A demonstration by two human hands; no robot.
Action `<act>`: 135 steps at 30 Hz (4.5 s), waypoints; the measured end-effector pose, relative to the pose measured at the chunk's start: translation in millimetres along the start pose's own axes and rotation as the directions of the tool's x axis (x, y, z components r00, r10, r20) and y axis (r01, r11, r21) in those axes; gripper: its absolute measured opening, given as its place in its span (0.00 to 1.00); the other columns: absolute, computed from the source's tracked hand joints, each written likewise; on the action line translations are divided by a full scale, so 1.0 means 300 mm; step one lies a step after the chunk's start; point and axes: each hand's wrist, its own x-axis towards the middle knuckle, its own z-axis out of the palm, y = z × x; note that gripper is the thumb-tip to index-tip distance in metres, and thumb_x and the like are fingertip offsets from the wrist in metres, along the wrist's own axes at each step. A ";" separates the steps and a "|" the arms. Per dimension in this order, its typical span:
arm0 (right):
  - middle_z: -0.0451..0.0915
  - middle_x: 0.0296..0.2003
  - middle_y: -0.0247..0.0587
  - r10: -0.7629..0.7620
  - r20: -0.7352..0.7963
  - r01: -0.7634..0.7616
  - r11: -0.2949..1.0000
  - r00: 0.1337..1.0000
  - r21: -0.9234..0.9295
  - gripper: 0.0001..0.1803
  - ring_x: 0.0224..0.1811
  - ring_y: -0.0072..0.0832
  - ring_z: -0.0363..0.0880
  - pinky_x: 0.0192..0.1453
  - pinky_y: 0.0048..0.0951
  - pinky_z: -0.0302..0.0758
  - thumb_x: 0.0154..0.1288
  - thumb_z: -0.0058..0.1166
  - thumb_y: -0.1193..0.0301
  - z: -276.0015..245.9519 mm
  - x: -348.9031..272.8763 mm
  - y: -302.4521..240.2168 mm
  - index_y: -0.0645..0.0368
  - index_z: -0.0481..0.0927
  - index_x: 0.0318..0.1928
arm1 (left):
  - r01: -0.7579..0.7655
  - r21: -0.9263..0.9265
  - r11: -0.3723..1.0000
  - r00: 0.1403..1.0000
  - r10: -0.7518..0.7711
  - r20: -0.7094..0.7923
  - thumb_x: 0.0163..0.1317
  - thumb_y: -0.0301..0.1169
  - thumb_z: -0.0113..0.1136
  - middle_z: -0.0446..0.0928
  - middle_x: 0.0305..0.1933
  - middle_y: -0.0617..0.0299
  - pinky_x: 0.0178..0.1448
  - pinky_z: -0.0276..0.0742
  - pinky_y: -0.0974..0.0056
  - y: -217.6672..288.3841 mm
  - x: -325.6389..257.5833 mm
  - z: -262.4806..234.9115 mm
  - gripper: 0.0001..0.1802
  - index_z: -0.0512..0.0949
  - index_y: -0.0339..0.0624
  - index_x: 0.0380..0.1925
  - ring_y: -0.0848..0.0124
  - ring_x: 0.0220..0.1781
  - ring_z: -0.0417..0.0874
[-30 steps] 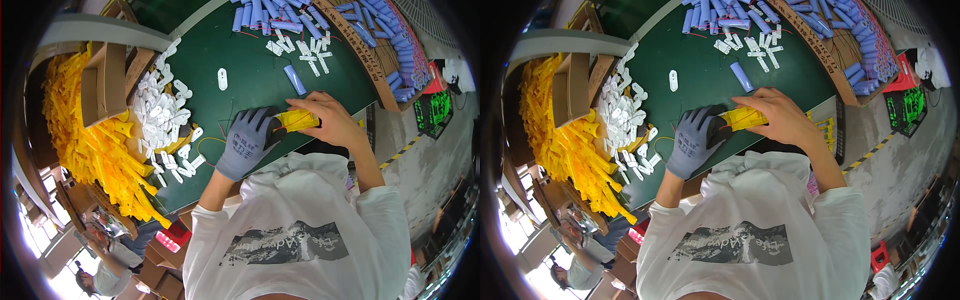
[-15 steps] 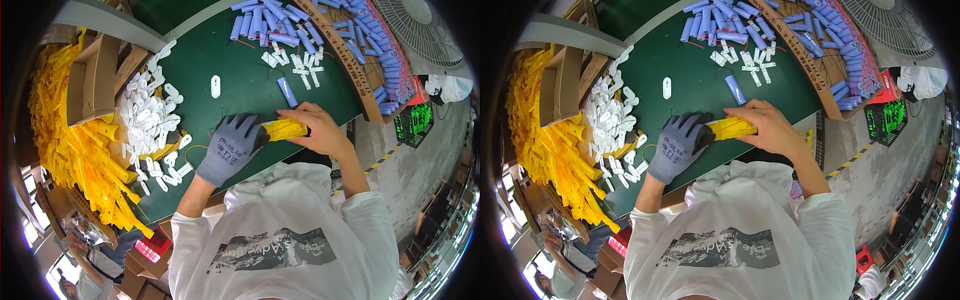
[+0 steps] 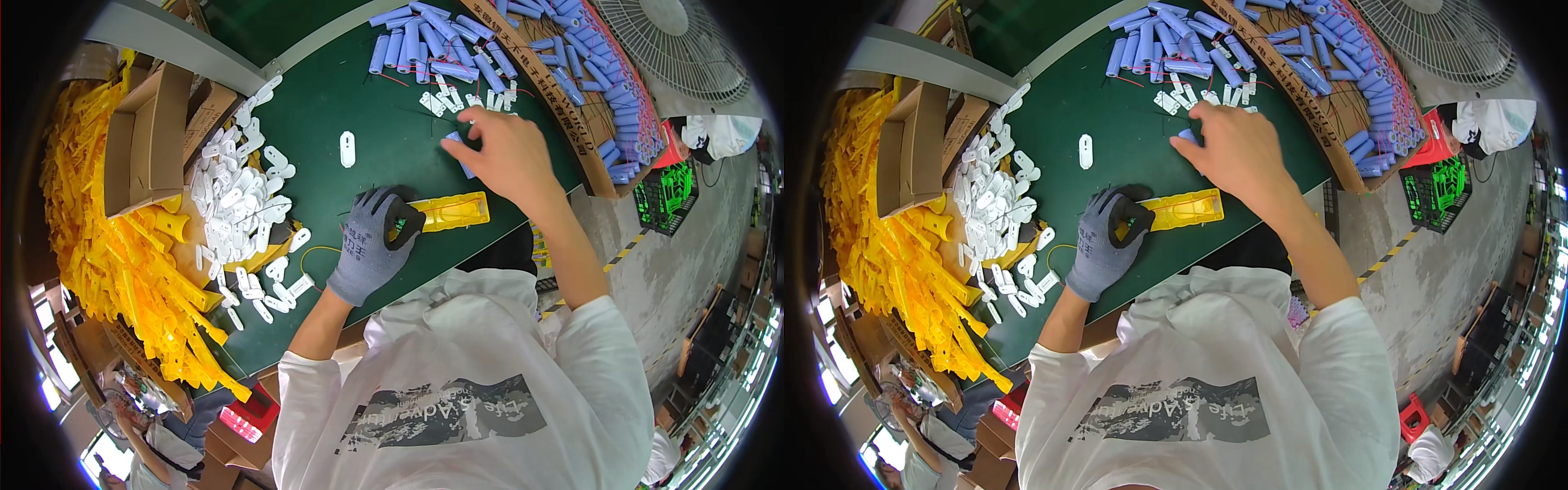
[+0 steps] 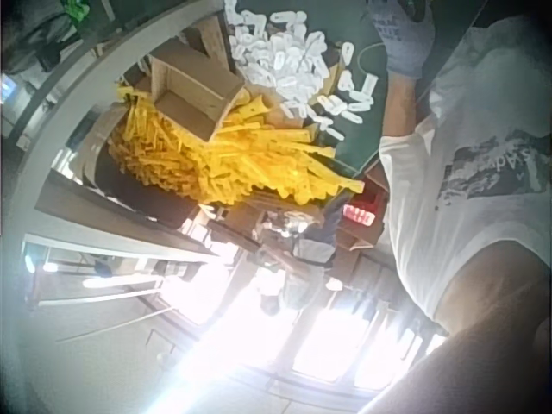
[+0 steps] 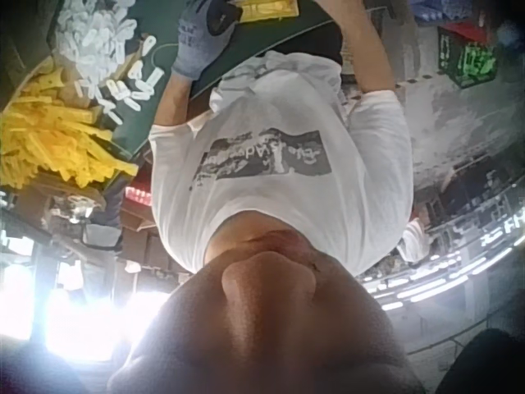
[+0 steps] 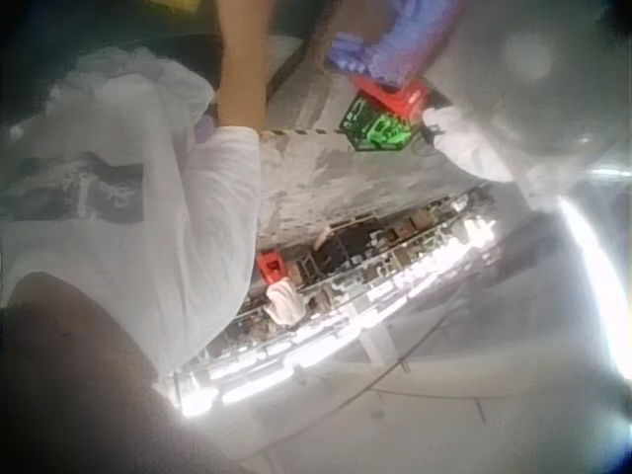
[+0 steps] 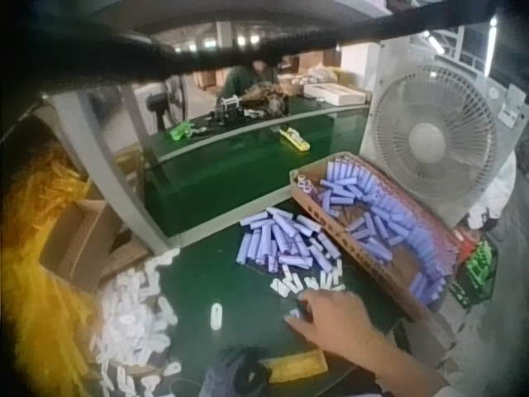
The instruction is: Assembling electronic circuit boards and batteries into yellow plastic housings.
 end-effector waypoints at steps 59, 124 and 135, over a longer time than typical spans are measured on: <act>0.76 0.55 0.42 0.103 -0.234 -0.126 0.988 0.967 -0.089 0.22 0.59 0.38 0.72 0.63 0.38 0.67 0.63 0.47 0.64 0.699 -0.336 0.231 0.57 0.75 0.57 | 0.061 -0.117 0.991 0.998 -0.062 -0.006 0.55 0.19 0.56 0.77 0.51 0.49 0.59 0.69 0.61 -0.024 -0.004 0.015 0.04 0.75 0.33 0.32 0.63 0.52 0.77; 0.70 0.29 0.32 0.198 -0.185 0.040 0.573 0.963 0.818 0.27 0.30 0.14 0.72 0.36 0.17 0.74 0.52 0.63 0.84 0.180 -0.219 -0.064 0.61 0.73 0.55 | -0.007 -0.134 0.991 1.000 0.005 -0.017 0.47 0.26 0.65 0.76 0.44 0.56 0.56 0.67 0.56 -0.038 0.005 -0.017 0.08 0.73 0.42 0.25 0.57 0.48 0.75; 0.82 0.32 0.41 -0.109 -0.012 0.102 0.875 0.994 0.473 0.14 0.38 0.34 0.79 0.42 0.31 0.76 0.51 0.66 0.77 0.089 -0.206 -0.047 0.61 0.83 0.41 | 0.018 -0.138 0.990 0.999 -0.013 0.038 0.47 0.24 0.64 0.76 0.49 0.55 0.56 0.68 0.57 -0.027 0.006 -0.029 0.08 0.76 0.41 0.27 0.55 0.53 0.73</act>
